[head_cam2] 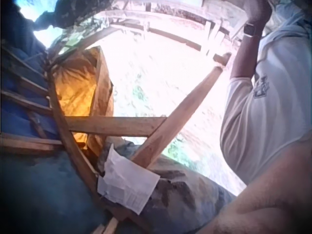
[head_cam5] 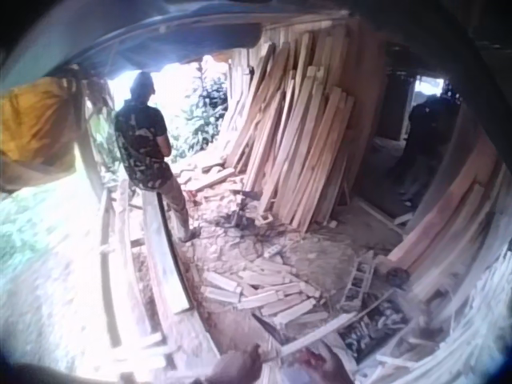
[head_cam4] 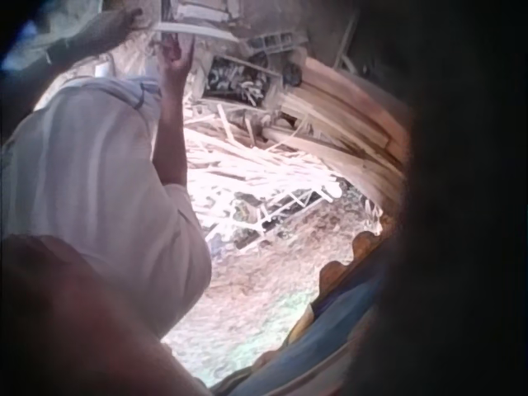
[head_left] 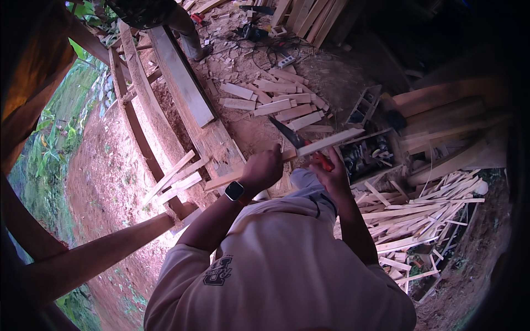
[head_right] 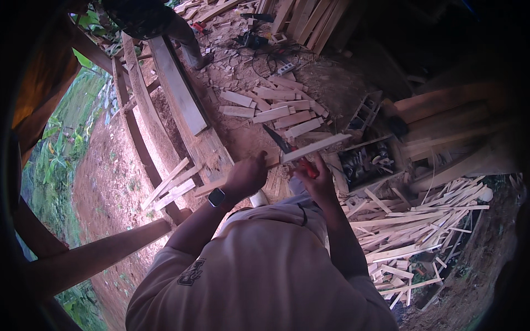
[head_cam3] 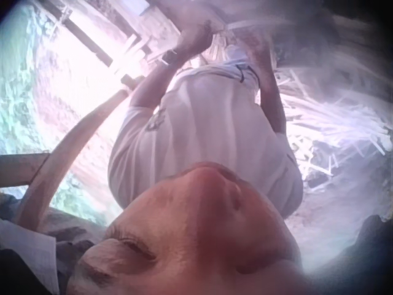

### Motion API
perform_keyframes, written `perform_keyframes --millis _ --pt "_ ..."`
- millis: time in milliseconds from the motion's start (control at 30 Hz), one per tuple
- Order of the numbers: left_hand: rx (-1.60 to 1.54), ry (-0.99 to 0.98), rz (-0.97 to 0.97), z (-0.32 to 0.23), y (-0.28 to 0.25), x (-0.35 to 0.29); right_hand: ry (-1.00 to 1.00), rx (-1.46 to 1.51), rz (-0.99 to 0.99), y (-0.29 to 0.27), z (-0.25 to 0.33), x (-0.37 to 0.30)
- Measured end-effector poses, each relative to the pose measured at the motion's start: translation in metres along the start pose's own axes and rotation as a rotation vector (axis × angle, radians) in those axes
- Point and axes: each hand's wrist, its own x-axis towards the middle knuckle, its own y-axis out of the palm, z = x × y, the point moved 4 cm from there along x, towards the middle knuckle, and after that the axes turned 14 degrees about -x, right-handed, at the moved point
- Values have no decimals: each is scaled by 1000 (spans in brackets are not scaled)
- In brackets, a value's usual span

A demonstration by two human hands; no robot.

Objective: The person uses a red-handled knife to cut thin wooden strips on a wooden workbench. They repeatedly position the strips, slice them, and set the cut pieces aside.

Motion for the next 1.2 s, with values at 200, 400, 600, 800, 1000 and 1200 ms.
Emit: perform_keyframes --millis 200,400,600,800,1000,1200 --pt "113 46 -238 47 -14 26 186 -175 -116 -47 -58 2" --pt "186 97 -362 56 -23 50 220 123 -536 -102 -13 -45" --pt "247 107 -300 54 -23 79 -344 -511 -684 -87 119 -84" --pt "194 141 -324 44 -7 104 -172 -163 -349 -12 108 -24" --pt "242 173 -359 54 3 103 -217 -84 -264 33 68 10" --pt "265 159 -366 64 4 100 -122 -125 -173 43 50 17"
